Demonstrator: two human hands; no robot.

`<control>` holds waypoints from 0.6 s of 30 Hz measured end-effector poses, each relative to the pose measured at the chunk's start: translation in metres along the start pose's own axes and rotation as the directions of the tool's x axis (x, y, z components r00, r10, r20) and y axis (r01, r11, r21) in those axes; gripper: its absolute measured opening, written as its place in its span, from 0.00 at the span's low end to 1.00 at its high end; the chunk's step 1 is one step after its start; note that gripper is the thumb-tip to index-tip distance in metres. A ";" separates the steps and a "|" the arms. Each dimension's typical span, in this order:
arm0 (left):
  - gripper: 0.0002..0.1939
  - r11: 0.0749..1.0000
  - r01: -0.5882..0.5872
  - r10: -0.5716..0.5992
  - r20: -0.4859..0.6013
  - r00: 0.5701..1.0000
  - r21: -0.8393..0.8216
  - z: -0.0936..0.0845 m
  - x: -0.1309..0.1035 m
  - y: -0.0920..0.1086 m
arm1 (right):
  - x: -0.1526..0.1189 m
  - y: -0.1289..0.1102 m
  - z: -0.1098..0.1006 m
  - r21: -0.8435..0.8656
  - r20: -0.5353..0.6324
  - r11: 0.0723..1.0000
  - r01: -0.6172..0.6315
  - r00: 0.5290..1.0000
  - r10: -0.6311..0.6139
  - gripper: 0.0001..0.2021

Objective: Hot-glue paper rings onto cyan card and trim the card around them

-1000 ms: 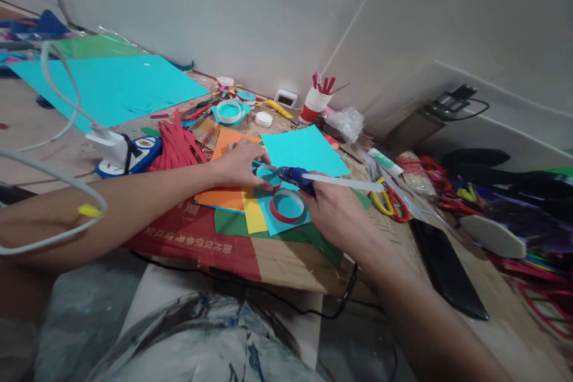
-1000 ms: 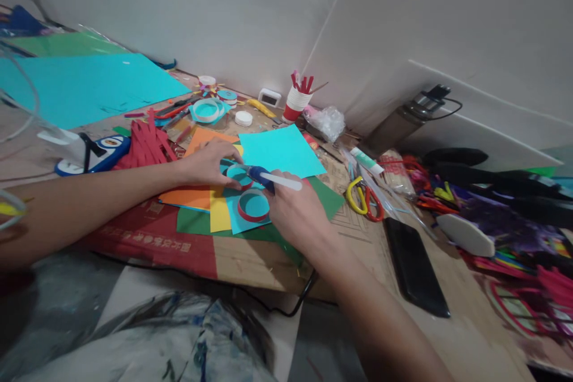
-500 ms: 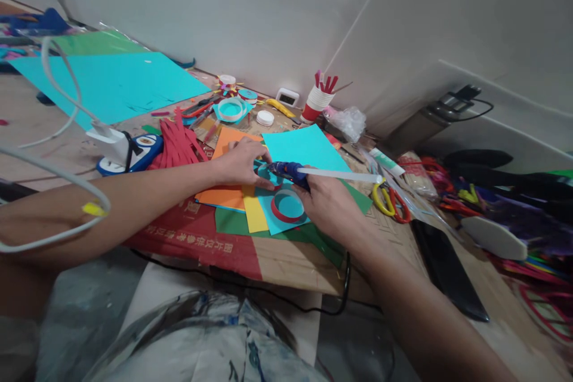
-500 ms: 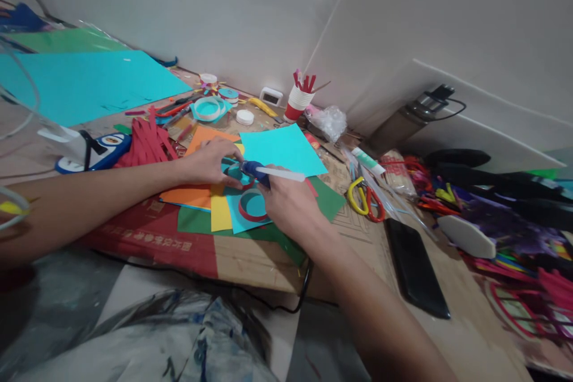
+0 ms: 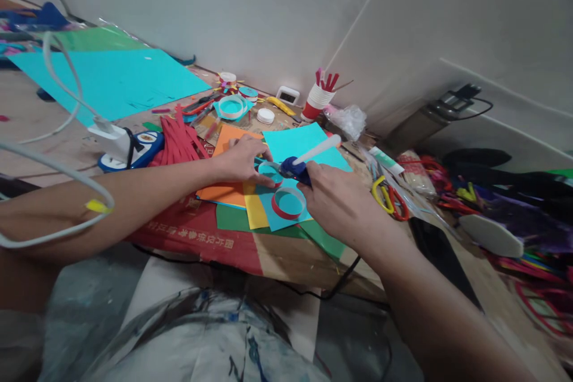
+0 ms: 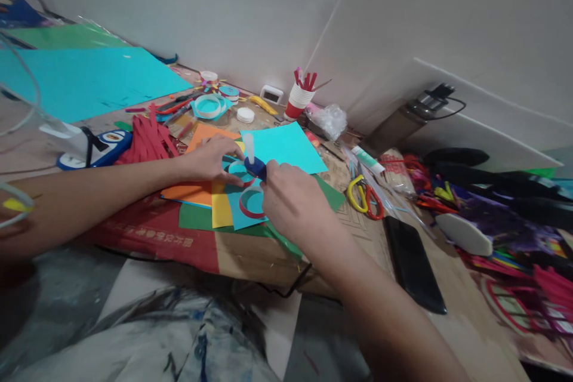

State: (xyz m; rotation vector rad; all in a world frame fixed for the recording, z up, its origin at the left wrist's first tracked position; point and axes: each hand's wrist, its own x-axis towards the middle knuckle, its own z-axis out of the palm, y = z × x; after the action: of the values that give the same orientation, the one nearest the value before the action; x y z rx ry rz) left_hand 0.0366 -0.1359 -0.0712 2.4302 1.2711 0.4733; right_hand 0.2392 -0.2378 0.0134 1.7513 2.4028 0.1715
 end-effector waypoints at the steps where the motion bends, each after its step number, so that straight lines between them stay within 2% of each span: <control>1: 0.33 1.000 -0.005 0.005 0.001 1.000 0.004 0.000 0.000 0.000 | 0.000 -0.002 -0.003 -0.002 0.012 1.000 -0.005 1.000 0.005 0.12; 5: 0.33 1.000 -0.008 0.008 -0.004 1.000 0.011 0.000 0.000 -0.001 | 0.005 -0.006 -0.007 -0.001 0.029 1.000 -0.012 0.999 0.012 0.11; 12: 0.34 1.000 -0.005 0.005 -0.020 1.000 -0.003 0.003 0.000 -0.001 | 0.012 0.001 0.003 0.082 0.003 0.997 -0.009 1.000 0.008 0.11; 18: 0.38 0.999 -0.030 0.030 -0.014 0.999 -0.025 0.003 0.000 -0.001 | 0.004 0.015 0.009 0.204 -0.013 0.972 -0.119 0.992 0.124 0.13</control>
State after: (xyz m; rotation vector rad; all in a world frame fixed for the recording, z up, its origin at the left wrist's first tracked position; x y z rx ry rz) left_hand 0.0369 -0.1362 -0.0741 2.4320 1.2288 0.5124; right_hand 0.2537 -0.2296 0.0076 1.9973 2.4055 -0.0393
